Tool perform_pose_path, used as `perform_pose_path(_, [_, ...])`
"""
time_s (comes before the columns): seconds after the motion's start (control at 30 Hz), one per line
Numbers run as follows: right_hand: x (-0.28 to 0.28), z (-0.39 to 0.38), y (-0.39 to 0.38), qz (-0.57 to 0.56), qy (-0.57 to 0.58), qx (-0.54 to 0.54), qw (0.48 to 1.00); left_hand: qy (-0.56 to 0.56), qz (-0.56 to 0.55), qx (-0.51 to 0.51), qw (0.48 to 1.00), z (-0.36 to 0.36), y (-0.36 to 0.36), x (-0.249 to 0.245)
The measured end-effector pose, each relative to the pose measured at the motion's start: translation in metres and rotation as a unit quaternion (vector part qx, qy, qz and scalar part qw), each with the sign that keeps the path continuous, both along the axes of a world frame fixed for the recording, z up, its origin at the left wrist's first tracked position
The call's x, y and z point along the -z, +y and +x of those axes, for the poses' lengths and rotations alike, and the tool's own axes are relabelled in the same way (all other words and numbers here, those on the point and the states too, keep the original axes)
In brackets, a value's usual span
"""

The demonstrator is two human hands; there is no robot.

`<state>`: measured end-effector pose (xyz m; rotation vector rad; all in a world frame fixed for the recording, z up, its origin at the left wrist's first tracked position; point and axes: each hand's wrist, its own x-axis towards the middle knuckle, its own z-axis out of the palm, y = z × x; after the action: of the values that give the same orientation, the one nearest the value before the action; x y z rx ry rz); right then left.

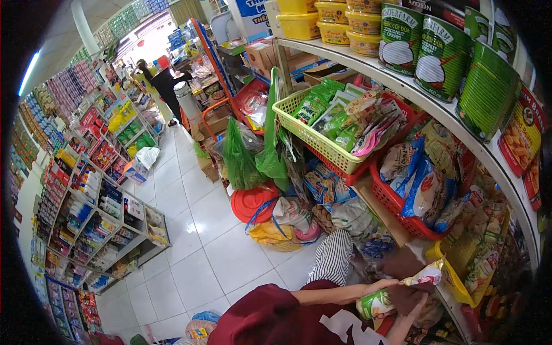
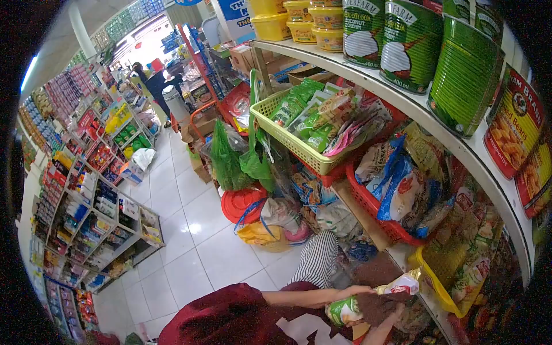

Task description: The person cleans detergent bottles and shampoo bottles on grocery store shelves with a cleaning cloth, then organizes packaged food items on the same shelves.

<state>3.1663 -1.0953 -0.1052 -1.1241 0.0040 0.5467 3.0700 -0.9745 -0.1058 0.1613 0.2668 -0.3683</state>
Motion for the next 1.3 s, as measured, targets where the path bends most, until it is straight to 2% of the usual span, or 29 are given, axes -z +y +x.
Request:
perform_pose_path(0.07, [0.004, 0.023, -0.002, -0.028, -0.003, 0.056, 0.998, -0.006, 0.03, 0.012, 0.999, -0.003, -0.006, 0.009])
perform_pose_path(0.13, [0.01, 0.042, -0.011, -0.101, -0.016, 0.106, 0.989, -0.014, 0.071, 0.023, 0.997, -0.006, -0.015, 0.024])
perform_pose_path(0.23, [0.011, 0.06, -0.024, -0.3, -0.043, 0.131, 0.944, -0.025, 0.134, 0.033, 0.99, -0.007, -0.026, 0.045])
perform_pose_path(0.27, [0.008, 0.06, -0.027, -0.307, -0.07, 0.112, 0.942, -0.053, 0.139, 0.043, 0.988, -0.005, -0.025, 0.039])
perform_pose_path(0.3, [-0.012, 0.06, -0.026, -0.181, -0.159, 0.052, 0.969, -0.08, 0.144, 0.052, 0.985, -0.004, -0.024, 0.033])
perform_pose_path(0.33, [-0.033, 0.06, -0.024, -0.032, -0.22, -0.026, 0.975, -0.107, 0.148, 0.062, 0.981, -0.002, -0.023, 0.024])
perform_pose_path(0.43, [-0.04, 0.069, -0.035, -0.188, -0.324, 0.047, 0.926, -0.189, 0.163, 0.085, 0.965, 0.002, -0.016, 0.004])
perform_pose_path(0.53, [-0.049, 0.079, -0.041, -0.187, -0.301, 0.106, 0.929, -0.218, 0.365, 0.002, 0.905, 0.002, -0.011, 0.01])
perform_pose_path(0.63, [-0.067, 0.076, -0.041, -0.124, -0.274, 0.147, 0.942, -0.222, 0.277, 0.029, 0.934, -0.01, 0.007, 0.001])
perform_pose_path(0.7, [-0.075, 0.063, -0.038, -0.093, -0.265, 0.146, 0.948, -0.198, 0.123, -0.005, 0.972, -0.004, 0.002, 0.02])
perform_pose_path(0.73, [-0.075, 0.052, -0.032, -0.095, -0.264, 0.138, 0.95, -0.171, 0.091, -0.015, 0.981, -0.002, 0.004, 0.019])
perform_pose_path(0.77, [-0.072, 0.041, -0.028, -0.103, -0.261, 0.122, 0.952, -0.158, 0.125, -0.058, 0.978, 0.002, 0.005, 0.006])
perform_pose_path(0.8, [-0.068, 0.029, -0.023, -0.117, -0.263, 0.106, 0.952, -0.142, 0.316, -0.139, 0.928, 0.013, -0.005, 0.016])
perform_pose_path(0.87, [-0.056, 0.01, -0.016, -0.153, -0.277, 0.079, 0.945, -0.182, 0.537, -0.233, 0.79, 0.029, -0.032, 0.033])
perform_pose_path(0.93, [-0.042, 0.008, -0.02, -0.182, -0.306, 0.057, 0.933, -0.298, 0.615, -0.27, 0.679, 0.036, -0.055, 0.031])
perform_pose_path(1.0, [-0.041, 0.019, -0.021, -0.181, -0.318, 0.047, 0.93, -0.328, 0.681, -0.149, 0.638, 0.035, -0.056, 0.007])
perform_pose_path(1.07, [-0.055, 0.027, -0.018, -0.146, -0.309, 0.043, 0.939, -0.264, 0.701, 0.13, 0.65, 0.017, -0.026, -0.056])
perform_pose_path(1.1, [-0.062, 0.032, -0.015, -0.122, -0.305, 0.036, 0.944, -0.223, 0.689, 0.266, 0.636, 0.013, -0.018, -0.071])
perform_pose_path(1.13, [-0.069, 0.036, -0.011, -0.096, -0.304, 0.027, 0.947, -0.286, 0.681, 0.096, 0.667, 0.007, -0.022, -0.049])
perform_pose_path(1.2, [-0.084, 0.043, -0.003, -0.047, -0.334, -0.011, 0.941, -0.279, 0.534, 0.021, 0.798, 0.015, -0.038, 0.011])
perform_pose_path(1.27, [-0.099, 0.046, 0.006, 0.021, -0.387, -0.082, 0.918, -0.269, 0.373, 0.005, 0.888, 0.02, -0.04, 0.019])
perform_pose_path(1.3, [-0.104, 0.046, 0.01, 0.057, -0.41, -0.13, 0.901, -0.263, 0.291, 0.029, 0.92, 0.018, -0.038, 0.02])
